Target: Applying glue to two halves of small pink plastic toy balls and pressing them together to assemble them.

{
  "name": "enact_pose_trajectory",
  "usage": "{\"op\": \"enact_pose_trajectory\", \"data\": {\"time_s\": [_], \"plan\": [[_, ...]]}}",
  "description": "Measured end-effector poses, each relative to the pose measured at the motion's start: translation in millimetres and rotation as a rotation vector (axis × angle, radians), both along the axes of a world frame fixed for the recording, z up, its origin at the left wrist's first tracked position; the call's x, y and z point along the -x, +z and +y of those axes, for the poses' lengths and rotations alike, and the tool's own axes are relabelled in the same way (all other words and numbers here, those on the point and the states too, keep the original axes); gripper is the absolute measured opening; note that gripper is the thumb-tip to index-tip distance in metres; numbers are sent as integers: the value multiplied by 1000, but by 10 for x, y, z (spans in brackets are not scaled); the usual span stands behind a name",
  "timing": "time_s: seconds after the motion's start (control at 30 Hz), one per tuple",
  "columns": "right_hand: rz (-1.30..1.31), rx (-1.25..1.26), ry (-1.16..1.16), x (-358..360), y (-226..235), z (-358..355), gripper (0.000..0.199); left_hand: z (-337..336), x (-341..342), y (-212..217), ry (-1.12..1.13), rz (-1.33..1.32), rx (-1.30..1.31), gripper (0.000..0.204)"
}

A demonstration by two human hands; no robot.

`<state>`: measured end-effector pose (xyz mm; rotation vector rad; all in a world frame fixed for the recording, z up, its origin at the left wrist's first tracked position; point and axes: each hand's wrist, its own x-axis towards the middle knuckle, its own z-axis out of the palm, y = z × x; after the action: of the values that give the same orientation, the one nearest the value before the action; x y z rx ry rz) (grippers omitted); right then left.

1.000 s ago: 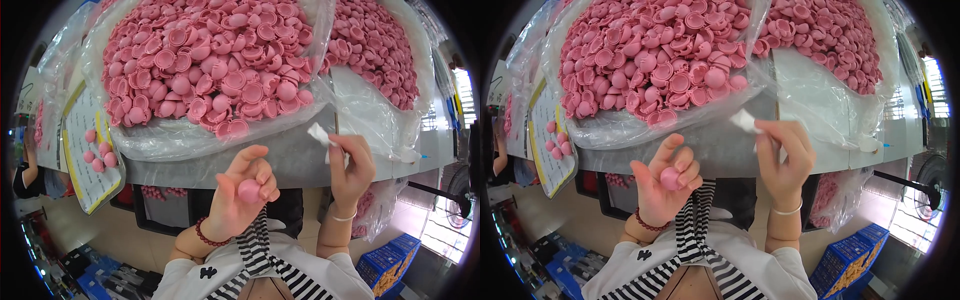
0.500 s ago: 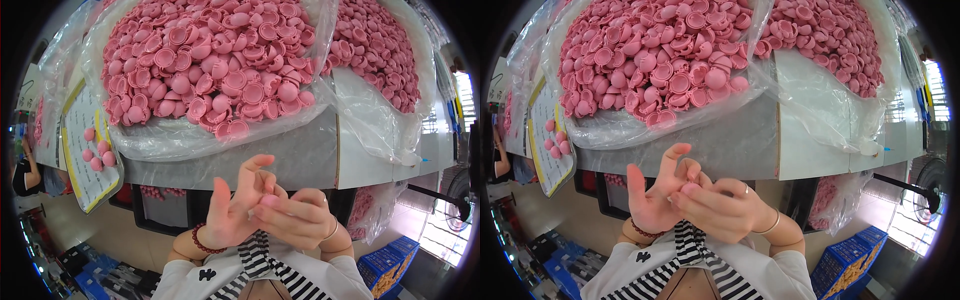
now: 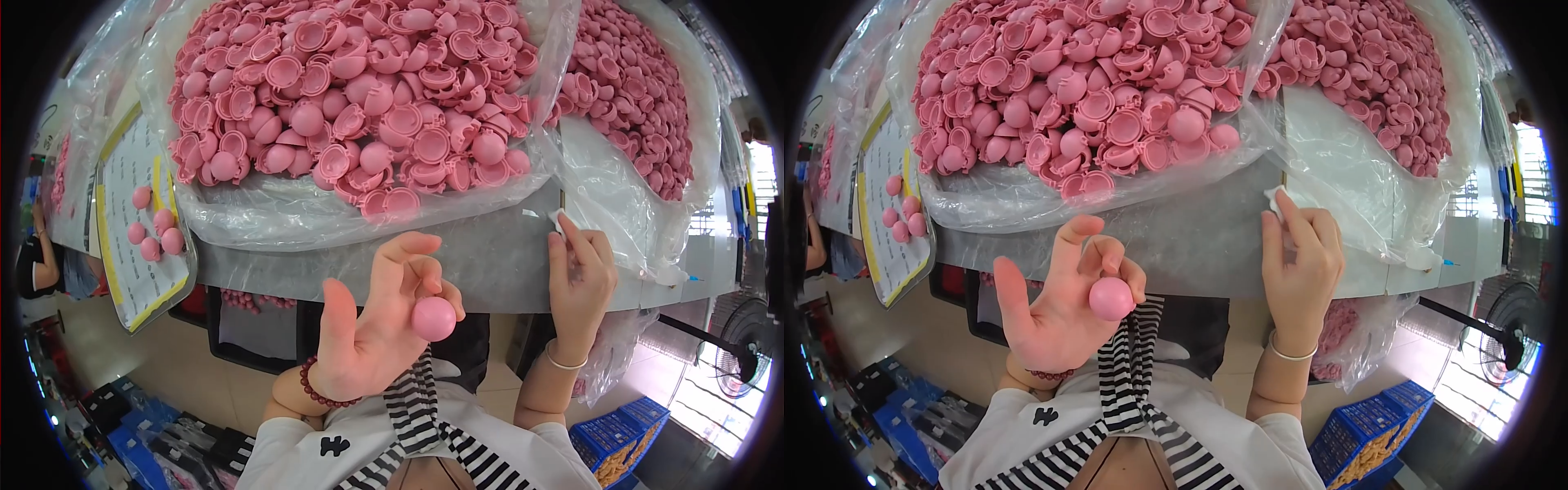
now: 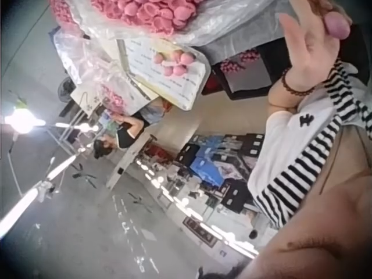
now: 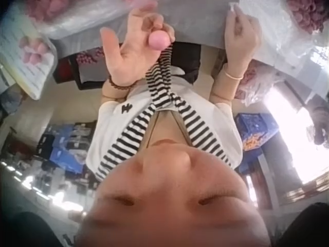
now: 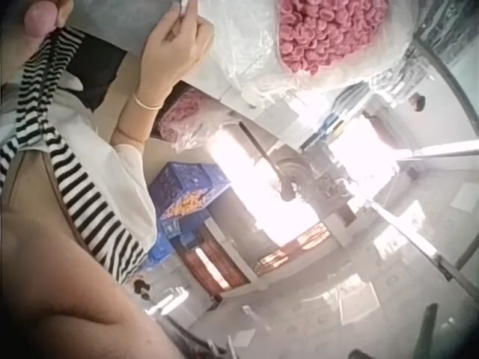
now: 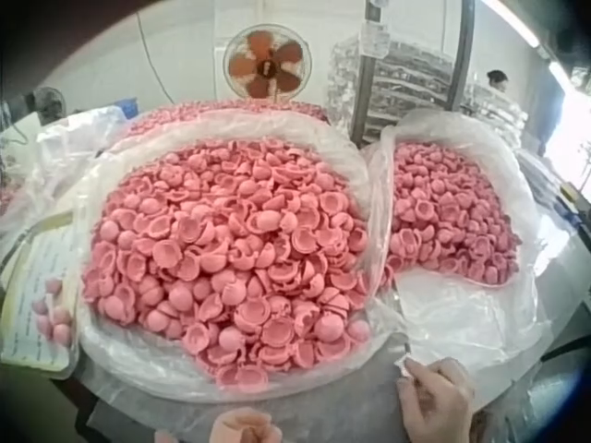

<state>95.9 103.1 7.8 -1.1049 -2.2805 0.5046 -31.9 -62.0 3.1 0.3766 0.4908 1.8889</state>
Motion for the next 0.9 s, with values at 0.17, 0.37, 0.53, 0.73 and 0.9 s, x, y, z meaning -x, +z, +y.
{"op": "enact_pose_trajectory", "data": {"time_s": [0.17, 0.37, 0.53, 0.73, 0.9], "plan": [[-43, -127, 82, 175, 88, 55, 26, -90, 110, 19, 66, -8, 11, 73], [158, -200, 56, -19, 37, 28, 23, -609, 1065, 4, 1327, 1164, 650, 52], [230, -190, 63, -166, -33, -8, 15, -1223, 1787, 38, 965, 1682, 1774, 49], [395, -257, -43, -415, -56, -30, 12, -779, 1673, 130, 1354, 1835, 1372, 40], [558, -248, -146, -611, -139, -61, 16, -421, 1307, 136, 1112, 1720, 649, 25]]}}
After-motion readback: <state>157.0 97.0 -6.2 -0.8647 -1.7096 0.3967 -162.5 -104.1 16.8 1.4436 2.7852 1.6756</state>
